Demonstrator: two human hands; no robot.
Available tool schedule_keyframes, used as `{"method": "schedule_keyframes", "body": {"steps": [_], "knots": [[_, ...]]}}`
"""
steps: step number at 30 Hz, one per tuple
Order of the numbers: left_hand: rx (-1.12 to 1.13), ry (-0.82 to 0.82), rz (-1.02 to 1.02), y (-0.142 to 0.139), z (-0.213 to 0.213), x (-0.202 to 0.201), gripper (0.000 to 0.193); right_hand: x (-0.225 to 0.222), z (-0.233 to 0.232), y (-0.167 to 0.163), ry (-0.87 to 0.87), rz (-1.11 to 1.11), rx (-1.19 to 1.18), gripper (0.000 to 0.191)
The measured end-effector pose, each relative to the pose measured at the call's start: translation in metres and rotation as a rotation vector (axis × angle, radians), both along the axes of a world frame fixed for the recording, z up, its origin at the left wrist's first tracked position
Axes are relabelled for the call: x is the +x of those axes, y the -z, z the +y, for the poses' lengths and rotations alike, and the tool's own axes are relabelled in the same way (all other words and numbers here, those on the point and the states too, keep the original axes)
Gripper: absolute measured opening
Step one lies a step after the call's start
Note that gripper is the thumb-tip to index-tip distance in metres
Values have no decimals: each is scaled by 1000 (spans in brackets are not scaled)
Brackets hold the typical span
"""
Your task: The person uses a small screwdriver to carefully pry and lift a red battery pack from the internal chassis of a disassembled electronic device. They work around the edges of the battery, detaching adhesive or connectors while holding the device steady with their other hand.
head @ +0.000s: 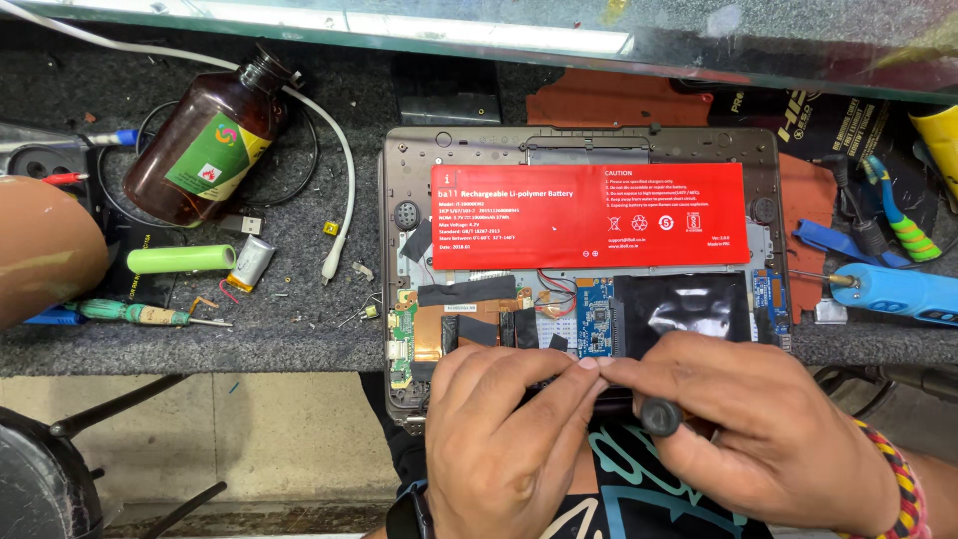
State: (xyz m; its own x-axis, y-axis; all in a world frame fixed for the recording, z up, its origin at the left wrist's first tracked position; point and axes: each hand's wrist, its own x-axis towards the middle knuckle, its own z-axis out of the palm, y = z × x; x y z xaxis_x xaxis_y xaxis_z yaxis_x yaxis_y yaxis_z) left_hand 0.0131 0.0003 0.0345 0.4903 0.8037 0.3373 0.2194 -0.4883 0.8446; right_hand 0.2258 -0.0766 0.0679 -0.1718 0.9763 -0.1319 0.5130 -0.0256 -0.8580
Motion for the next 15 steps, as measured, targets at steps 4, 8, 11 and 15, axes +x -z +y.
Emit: {"method": "schedule_keyframes", "body": {"steps": [4,8,11,15], "knots": [[-140,24,-80,2,-3,0,18,7,-9,-9,27,-6,-9,36],[-539,175,-262,6,-8,-6,12,14,-41,-13,247,246,145,37],[-697,246,-296,12,-8,-11,10,21,-63,0,417,526,177,31],[-859,356,-396,18,-8,-13,10,36,-83,5,352,744,127,13]]}}
